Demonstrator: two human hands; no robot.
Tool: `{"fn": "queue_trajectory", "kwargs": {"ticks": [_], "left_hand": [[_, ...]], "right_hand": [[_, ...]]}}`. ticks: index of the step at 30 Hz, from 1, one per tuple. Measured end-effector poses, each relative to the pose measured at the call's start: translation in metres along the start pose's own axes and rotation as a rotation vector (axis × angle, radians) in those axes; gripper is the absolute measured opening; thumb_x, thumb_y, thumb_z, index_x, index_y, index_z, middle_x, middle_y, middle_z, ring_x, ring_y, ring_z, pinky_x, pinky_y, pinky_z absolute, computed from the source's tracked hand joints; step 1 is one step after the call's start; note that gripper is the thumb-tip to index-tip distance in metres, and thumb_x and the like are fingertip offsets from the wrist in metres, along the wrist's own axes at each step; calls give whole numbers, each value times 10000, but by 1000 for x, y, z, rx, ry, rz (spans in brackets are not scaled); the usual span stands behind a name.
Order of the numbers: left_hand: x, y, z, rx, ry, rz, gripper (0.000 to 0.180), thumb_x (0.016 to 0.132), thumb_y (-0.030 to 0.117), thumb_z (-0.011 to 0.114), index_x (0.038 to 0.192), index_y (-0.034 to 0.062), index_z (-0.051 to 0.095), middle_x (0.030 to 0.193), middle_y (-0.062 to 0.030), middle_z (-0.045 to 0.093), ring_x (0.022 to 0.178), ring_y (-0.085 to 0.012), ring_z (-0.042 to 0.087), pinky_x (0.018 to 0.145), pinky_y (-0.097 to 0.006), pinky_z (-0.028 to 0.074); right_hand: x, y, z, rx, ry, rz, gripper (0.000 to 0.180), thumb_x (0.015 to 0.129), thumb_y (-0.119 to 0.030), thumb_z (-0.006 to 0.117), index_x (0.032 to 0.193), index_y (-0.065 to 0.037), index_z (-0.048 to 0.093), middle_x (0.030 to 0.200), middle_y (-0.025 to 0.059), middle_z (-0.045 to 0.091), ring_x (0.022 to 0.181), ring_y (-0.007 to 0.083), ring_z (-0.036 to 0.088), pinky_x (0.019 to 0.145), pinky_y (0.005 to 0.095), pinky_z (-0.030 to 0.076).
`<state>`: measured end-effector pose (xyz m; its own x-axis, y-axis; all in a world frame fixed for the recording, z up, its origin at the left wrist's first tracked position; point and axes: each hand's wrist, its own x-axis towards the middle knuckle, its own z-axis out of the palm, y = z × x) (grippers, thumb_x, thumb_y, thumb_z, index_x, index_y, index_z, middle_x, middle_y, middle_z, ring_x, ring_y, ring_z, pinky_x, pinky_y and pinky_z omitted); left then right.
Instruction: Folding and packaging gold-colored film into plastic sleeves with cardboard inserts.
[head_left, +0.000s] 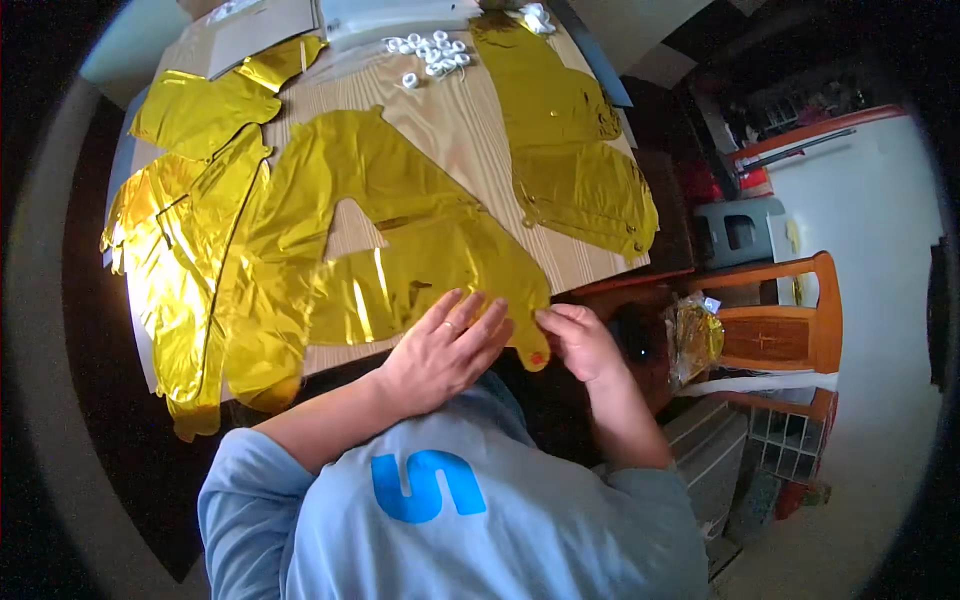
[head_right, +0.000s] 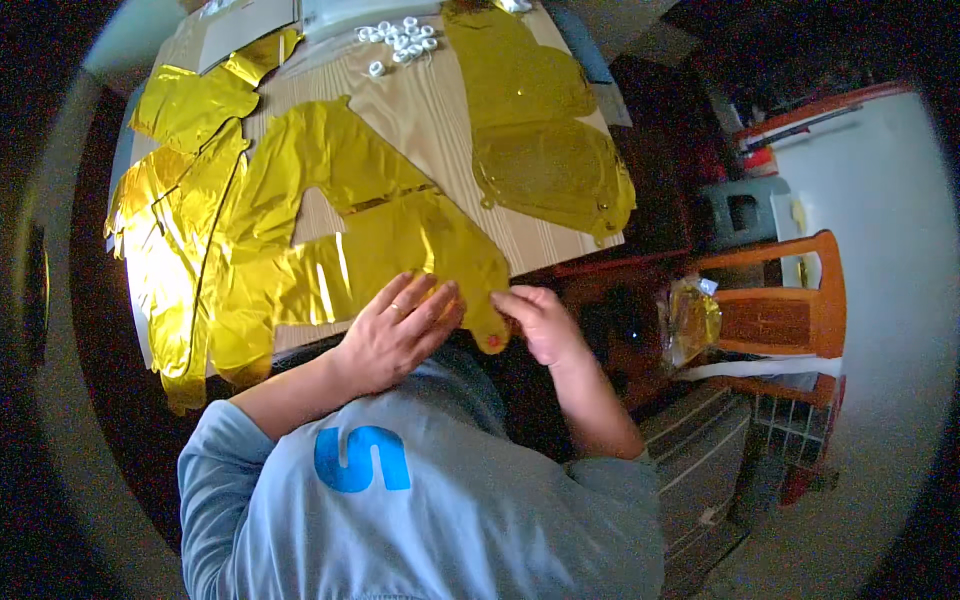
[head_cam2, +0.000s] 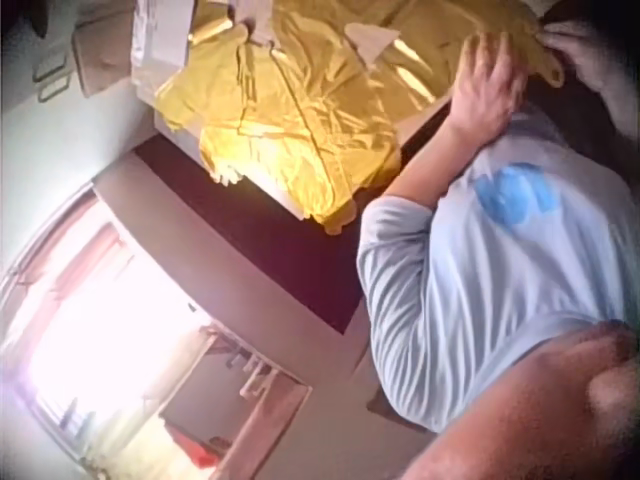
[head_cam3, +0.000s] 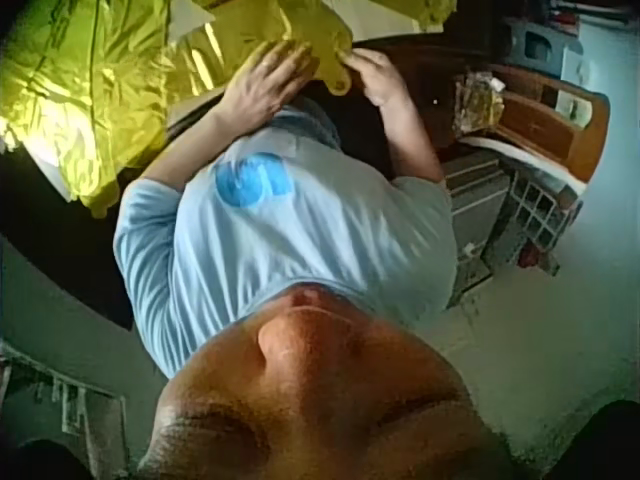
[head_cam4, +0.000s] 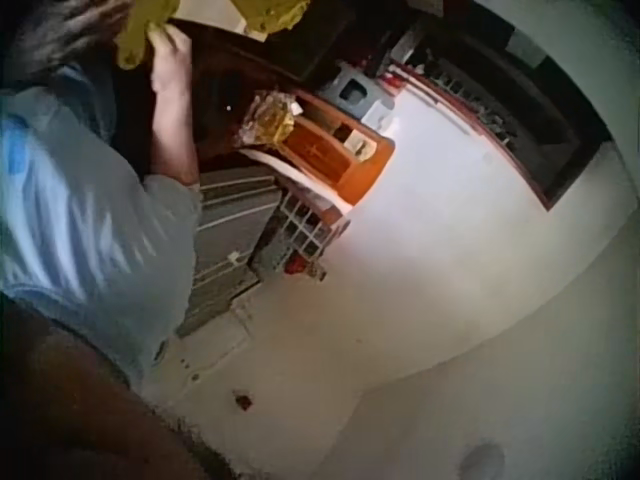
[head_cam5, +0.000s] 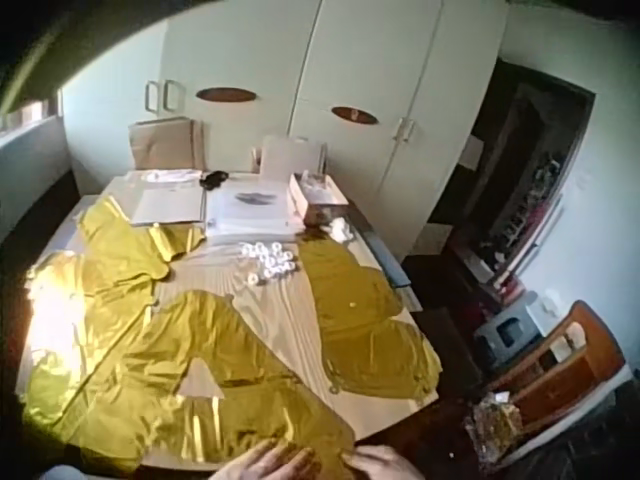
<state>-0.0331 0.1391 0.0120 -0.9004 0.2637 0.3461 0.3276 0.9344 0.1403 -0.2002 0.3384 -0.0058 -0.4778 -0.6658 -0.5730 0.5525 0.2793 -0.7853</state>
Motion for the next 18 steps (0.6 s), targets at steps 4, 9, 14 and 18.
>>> {"fn": "queue_trajectory", "kwargs": {"ticks": [4, 9, 14, 18], "left_hand": [[9, 3, 11, -47, 178, -2, 501, 841, 208, 564, 1315, 55, 624, 1261, -142, 601, 1121, -313, 603, 957, -458, 505], [11, -4, -1, -530, 282, -405, 184, 829, 25, 727, 1008, -7, 703, 911, -88, 686, 814, -196, 660, 747, -339, 541], [23, -7, -12, -1306, 368, -934, 179, 924, 103, 752, 1055, -16, 725, 978, -35, 748, 843, -54, 623, 738, -246, 534], [24, -5, -20, -1155, 301, -953, 205, 936, 161, 750, 940, -39, 704, 840, -42, 702, 747, -82, 585, 656, -277, 507]], "right_hand": [[-9, -6, 15, 74, -90, -108, 318, 1000, -292, 638, 1007, 10, 738, 911, 35, 735, 798, 99, 672, 732, 253, 530], [-7, -17, 17, -21, -181, -117, 494, 1027, -433, 551, 1017, 31, 718, 907, 111, 737, 775, 161, 697, 671, 284, 557], [-4, -27, 35, 5, -174, -77, 611, 1052, -486, 450, 1085, 77, 685, 924, 205, 734, 762, 232, 716, 673, 291, 563], [9, -26, 25, 291, -314, 129, 570, 1028, -510, 498, 1154, 23, 656, 1000, 149, 730, 840, 262, 735, 665, 329, 596]]}}
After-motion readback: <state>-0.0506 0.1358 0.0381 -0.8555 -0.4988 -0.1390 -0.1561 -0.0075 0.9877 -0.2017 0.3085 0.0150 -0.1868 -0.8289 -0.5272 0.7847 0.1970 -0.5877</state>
